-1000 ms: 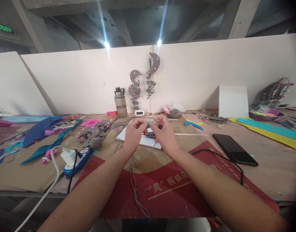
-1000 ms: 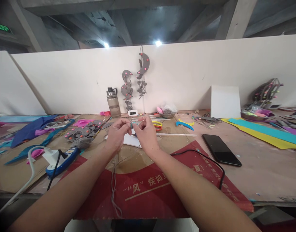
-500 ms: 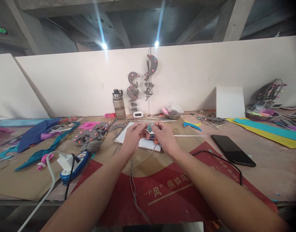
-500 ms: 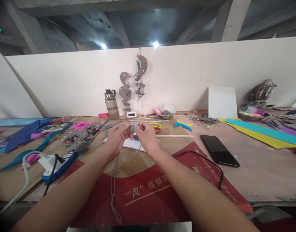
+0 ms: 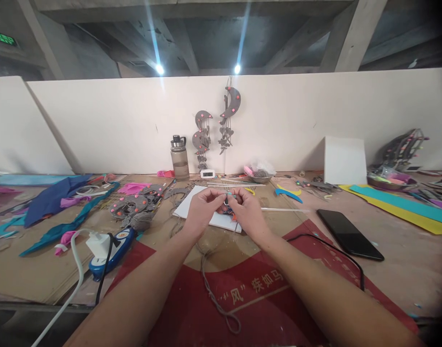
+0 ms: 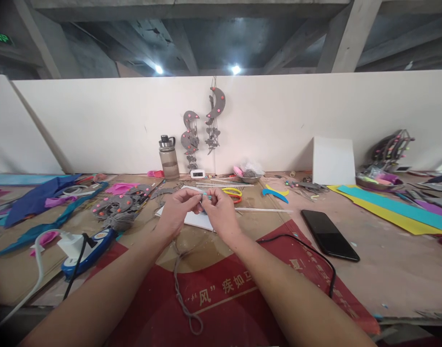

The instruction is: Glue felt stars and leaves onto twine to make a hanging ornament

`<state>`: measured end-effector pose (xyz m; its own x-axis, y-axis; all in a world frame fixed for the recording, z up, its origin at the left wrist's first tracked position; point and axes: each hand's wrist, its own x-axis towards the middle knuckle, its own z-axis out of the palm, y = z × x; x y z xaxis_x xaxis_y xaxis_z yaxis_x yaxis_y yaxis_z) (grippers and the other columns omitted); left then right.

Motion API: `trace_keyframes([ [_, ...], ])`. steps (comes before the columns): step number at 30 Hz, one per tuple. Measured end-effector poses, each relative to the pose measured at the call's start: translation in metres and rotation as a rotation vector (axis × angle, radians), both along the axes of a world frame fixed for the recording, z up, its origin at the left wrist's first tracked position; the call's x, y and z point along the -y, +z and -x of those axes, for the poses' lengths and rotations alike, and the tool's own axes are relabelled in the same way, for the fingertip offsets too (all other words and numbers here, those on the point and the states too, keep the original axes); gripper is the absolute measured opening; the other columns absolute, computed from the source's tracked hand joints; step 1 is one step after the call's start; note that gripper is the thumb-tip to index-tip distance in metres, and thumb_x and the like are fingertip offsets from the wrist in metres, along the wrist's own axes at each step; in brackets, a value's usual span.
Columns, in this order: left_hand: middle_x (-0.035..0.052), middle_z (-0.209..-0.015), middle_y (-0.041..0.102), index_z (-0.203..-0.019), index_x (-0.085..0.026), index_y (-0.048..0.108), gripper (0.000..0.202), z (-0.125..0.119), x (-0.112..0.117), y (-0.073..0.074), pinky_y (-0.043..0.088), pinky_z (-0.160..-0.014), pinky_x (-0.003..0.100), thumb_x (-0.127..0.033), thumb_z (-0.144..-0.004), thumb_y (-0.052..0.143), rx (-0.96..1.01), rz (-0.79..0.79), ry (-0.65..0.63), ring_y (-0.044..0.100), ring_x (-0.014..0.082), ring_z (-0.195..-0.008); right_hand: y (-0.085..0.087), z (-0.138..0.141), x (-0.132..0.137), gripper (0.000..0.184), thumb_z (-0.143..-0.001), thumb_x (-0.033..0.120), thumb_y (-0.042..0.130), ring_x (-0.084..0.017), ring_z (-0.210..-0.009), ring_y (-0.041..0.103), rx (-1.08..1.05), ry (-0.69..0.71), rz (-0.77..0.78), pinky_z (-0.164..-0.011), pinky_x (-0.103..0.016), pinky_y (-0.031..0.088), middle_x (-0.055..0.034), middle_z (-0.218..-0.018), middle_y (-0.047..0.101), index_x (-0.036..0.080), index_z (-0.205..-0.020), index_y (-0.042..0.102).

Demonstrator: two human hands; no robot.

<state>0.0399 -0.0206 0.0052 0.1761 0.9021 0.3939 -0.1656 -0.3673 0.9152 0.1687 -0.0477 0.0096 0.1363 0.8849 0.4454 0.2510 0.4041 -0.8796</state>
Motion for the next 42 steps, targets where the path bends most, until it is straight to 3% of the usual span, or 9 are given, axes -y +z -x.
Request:
trace_keyframes([
  [6, -0.0003, -0.06, 0.063, -0.076, -0.016, 0.067, 0.018, 0.0, -0.003, -0.002, 0.043, -0.052, 0.02, -0.033, -0.073, 0.069, -0.023, -0.021, 0.062, 0.057, 0.009, -0.054, -0.003, 0.001, 0.0, 0.017, -0.08, 0.036, 0.053, -0.011, -0.055, 0.035, 0.06, -0.049, -0.043, -0.051, -0.023, 0.031, 0.0063, -0.058, 0.036, 0.019, -0.08, 0.056],
  [15, -0.0027, -0.048, 0.056, -0.077, -0.017, 0.065, 0.02, 0.007, -0.012, -0.004, 0.025, -0.04, 0.018, -0.036, -0.073, 0.068, -0.009, 0.019, 0.106, 0.04, 0.0051, -0.038, -0.006, -0.001, -0.001, 0.021, -0.085, 0.037, 0.052, -0.012, -0.062, 0.044, 0.097, 0.025, -0.056, -0.055, -0.024, 0.037, 0.0035, -0.068, 0.046, 0.02, -0.095, 0.059],
  [18, -0.0035, -0.048, 0.054, -0.076, -0.016, 0.062, 0.021, 0.009, -0.016, -0.003, 0.023, -0.037, 0.017, -0.035, -0.071, 0.069, 0.046, 0.069, 0.105, 0.044, 0.0056, -0.038, -0.008, -0.002, -0.004, 0.022, -0.085, 0.038, 0.051, -0.014, -0.064, 0.047, 0.107, 0.031, -0.04, -0.056, -0.025, 0.038, 0.0028, -0.069, 0.049, 0.02, -0.096, 0.058],
  [23, -0.0015, -0.063, 0.059, -0.075, -0.014, 0.061, 0.023, 0.02, -0.03, 0.003, 0.035, -0.038, 0.017, -0.033, -0.066, 0.071, 0.139, 0.111, 0.185, 0.057, 0.0087, -0.046, -0.012, 0.0, -0.007, 0.018, -0.084, 0.035, 0.051, -0.014, -0.067, 0.048, 0.165, 0.045, -0.009, -0.061, -0.026, 0.039, 0.0014, -0.072, 0.053, 0.019, -0.089, 0.058],
  [26, -0.0009, -0.063, 0.061, -0.073, -0.014, 0.06, 0.022, 0.034, -0.043, 0.004, 0.052, -0.053, 0.024, -0.029, -0.063, 0.072, 0.232, 0.153, 0.27, 0.063, 0.0122, -0.052, -0.011, 0.003, -0.003, 0.017, -0.083, 0.034, 0.053, -0.012, -0.065, 0.047, 0.181, 0.15, 0.032, -0.062, -0.025, 0.038, 0.0023, -0.073, 0.054, 0.018, -0.088, 0.059],
  [32, 0.0033, -0.066, 0.064, -0.072, -0.012, 0.06, 0.013, 0.066, -0.068, -0.001, 0.056, -0.064, 0.028, -0.023, -0.069, 0.068, 0.387, 0.124, 0.386, 0.067, 0.0147, -0.062, 0.006, 0.01, 0.02, 0.024, -0.085, 0.041, 0.054, -0.008, -0.056, 0.037, 0.069, 0.354, 0.126, -0.051, -0.022, 0.032, 0.0035, -0.07, 0.048, 0.019, -0.089, 0.062],
  [36, 0.0037, -0.068, 0.065, -0.071, -0.011, 0.059, 0.01, 0.081, -0.077, -0.004, 0.056, -0.065, 0.028, -0.018, -0.069, 0.067, 0.467, 0.126, 0.448, 0.067, 0.0147, -0.062, 0.019, 0.009, 0.039, 0.029, -0.089, 0.045, 0.05, -0.009, -0.055, 0.035, -0.048, 0.476, 0.013, -0.052, -0.023, 0.031, 0.0049, -0.063, 0.04, 0.019, -0.092, 0.062],
  [39, 0.005, -0.07, 0.067, -0.069, -0.011, 0.059, 0.007, 0.087, -0.082, -0.006, 0.056, -0.065, 0.028, -0.015, -0.069, 0.065, 0.49, 0.121, 0.493, 0.068, 0.0154, -0.064, 0.023, 0.009, 0.056, 0.026, -0.092, 0.042, 0.048, -0.009, -0.057, 0.041, -0.009, 0.485, -0.14, -0.055, -0.023, 0.036, 0.0027, -0.066, 0.048, 0.02, -0.095, 0.063],
  [42, 0.0046, -0.069, 0.067, -0.069, -0.012, 0.058, 0.005, 0.091, -0.085, -0.008, 0.055, -0.066, 0.028, -0.013, -0.069, 0.064, 0.525, 0.158, 0.524, 0.066, 0.0141, -0.062, 0.021, 0.019, 0.075, 0.019, -0.093, 0.031, 0.048, -0.011, -0.068, 0.052, 0.166, 0.517, -0.333, -0.064, -0.024, 0.043, -0.0016, -0.079, 0.061, 0.021, -0.096, 0.063],
])
